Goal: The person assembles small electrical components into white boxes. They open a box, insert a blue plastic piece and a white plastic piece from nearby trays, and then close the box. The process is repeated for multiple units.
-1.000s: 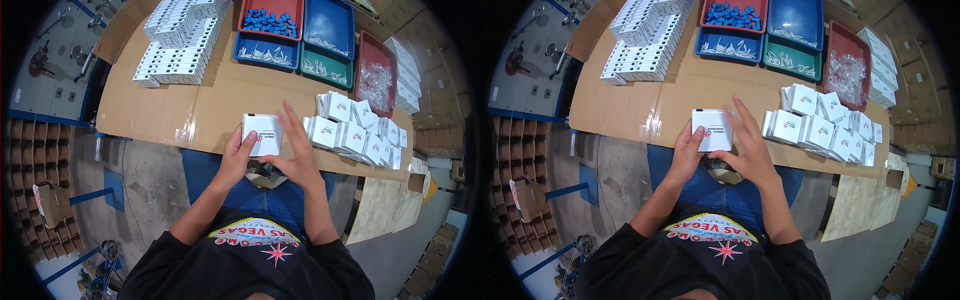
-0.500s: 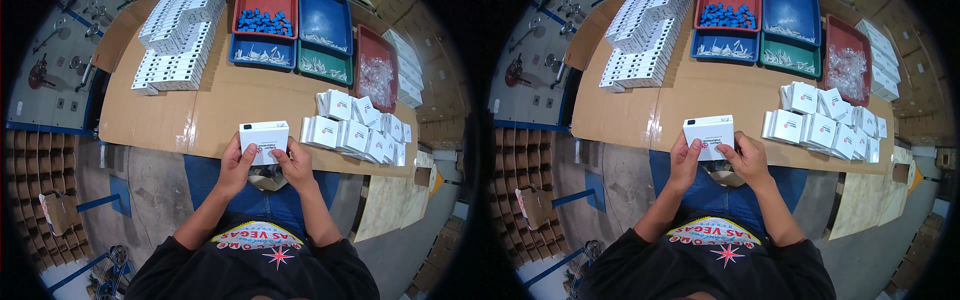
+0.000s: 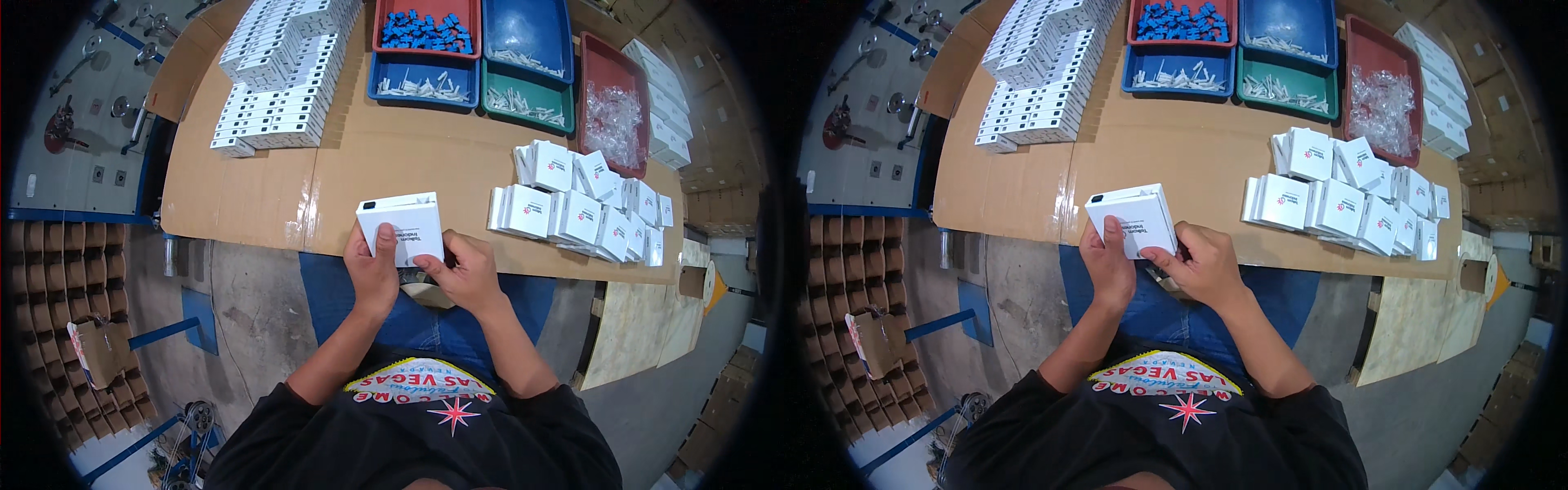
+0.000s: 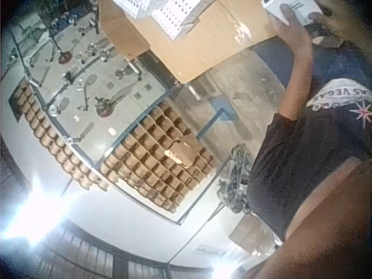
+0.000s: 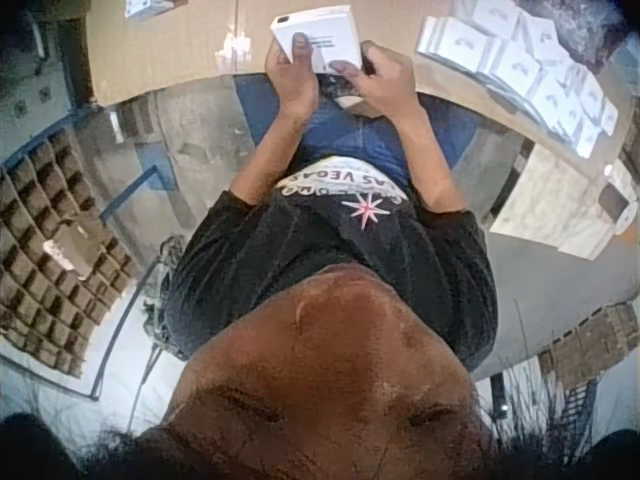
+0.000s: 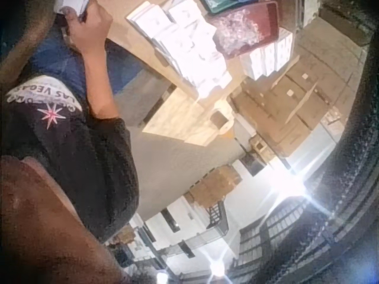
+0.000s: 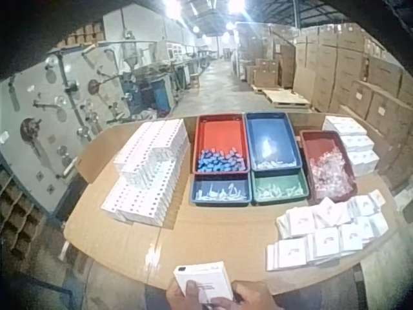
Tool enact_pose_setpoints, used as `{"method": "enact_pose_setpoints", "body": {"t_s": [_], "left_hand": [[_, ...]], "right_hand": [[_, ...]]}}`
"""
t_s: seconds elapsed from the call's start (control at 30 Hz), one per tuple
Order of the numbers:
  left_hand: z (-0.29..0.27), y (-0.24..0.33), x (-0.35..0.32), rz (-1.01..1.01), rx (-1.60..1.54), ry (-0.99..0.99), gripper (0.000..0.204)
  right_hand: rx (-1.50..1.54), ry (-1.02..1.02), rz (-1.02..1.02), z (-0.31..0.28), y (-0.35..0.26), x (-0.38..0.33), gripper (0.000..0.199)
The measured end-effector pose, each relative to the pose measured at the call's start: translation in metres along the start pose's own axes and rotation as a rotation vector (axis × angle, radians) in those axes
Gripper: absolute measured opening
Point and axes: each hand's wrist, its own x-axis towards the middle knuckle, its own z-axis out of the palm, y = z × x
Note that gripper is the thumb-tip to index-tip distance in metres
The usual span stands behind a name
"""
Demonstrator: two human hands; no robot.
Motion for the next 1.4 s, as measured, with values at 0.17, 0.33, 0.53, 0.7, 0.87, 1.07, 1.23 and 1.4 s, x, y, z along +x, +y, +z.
{"method": "enact_pose_setpoints", "body": {"t_s": [0.17, 0.33, 0.53, 0.7, 0.87, 1.07, 1.23, 1.4], "left_hand": [[-0.005, -0.009, 0.0, -0.018, 0.009, 0.008, 0.041], [-0.006, -0.011, 0.0, -0.01, -0.039, -0.014, 0.044], [-0.002, 0.0, -0.007, 0.077, 0.035, -0.049, 0.047], [0.0, 0.002, -0.013, 0.13, 0.049, -0.127, 0.05], [0.0, -0.004, -0.021, 0.199, 0.097, -0.267, 0.046], [0.013, -0.001, -0.025, 0.249, 0.091, -0.35, 0.044], [0.012, -0.002, -0.025, 0.282, 0.102, -0.404, 0.041], [0.016, -0.008, -0.022, 0.338, 0.072, -0.449, 0.041]], "right_hand": [[0.0, 0.032, -0.049, 0.005, 0.0, 0.0, 0.046], [0.009, 0.03, -0.063, 0.006, 0.003, -0.001, 0.043], [0.157, 0.164, -0.031, 0.006, -0.007, 0.004, 0.037], [0.3, 0.332, -0.152, 0.006, -0.02, 0.013, 0.045], [0.397, 0.413, -0.119, 0.005, -0.009, 0.011, 0.055], [0.267, 0.58, -0.114, 0.005, -0.012, 0.02, 0.053], [0.223, 0.626, -0.163, 0.003, -0.009, 0.02, 0.05], [0.226, 0.642, -0.176, 0.0, -0.007, 0.02, 0.051]]}}
